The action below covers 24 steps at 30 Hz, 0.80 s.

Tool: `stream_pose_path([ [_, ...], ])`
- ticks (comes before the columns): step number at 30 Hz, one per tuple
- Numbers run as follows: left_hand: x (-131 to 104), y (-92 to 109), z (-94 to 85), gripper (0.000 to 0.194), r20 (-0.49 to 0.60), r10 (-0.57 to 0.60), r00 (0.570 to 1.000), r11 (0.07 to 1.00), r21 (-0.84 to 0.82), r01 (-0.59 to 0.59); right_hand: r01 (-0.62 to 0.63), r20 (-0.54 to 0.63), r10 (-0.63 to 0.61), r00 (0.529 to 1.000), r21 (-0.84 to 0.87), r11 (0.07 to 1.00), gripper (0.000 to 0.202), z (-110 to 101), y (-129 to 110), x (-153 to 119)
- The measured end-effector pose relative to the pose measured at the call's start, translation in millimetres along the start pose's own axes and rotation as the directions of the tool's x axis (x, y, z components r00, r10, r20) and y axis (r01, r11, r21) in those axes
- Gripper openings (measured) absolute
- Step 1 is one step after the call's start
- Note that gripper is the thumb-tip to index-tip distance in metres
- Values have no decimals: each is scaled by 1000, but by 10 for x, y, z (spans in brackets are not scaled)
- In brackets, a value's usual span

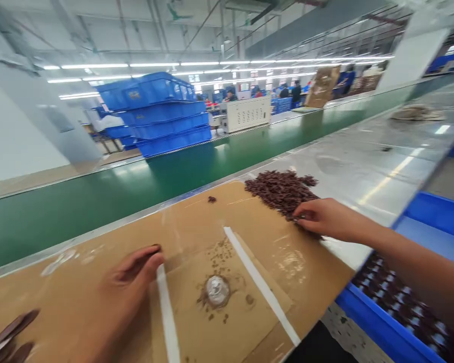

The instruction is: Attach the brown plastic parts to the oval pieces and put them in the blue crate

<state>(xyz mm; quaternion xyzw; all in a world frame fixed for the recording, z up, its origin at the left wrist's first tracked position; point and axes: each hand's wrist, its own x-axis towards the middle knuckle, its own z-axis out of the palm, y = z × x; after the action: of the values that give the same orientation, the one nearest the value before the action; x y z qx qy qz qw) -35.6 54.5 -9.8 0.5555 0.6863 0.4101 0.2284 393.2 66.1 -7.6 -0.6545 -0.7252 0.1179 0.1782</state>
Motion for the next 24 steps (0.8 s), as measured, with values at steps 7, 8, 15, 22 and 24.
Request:
stream_pose_path([
  [7,16,-60,161,44,78,118,990,931,-355,-83,-36,-62,50,997,210,977,33,-90,-122,157],
  [8,15,-72,157,43,74,119,990,925,-370,-83,-37,-54,58,997,328,944,32,-76,-231,199],
  [15,6,-141,146,28,118,129,985,929,-361,-79,99,102,-312,945,819,565,25,29,-1254,574],
  [22,-45,-17,197,34,101,13,995,844,-534,44,36,165,-570,805,945,325,27,269,-1623,662],
  [24,-55,22,185,33,79,-18,997,815,-576,60,6,192,-537,821,939,344,28,355,-1562,656],
])
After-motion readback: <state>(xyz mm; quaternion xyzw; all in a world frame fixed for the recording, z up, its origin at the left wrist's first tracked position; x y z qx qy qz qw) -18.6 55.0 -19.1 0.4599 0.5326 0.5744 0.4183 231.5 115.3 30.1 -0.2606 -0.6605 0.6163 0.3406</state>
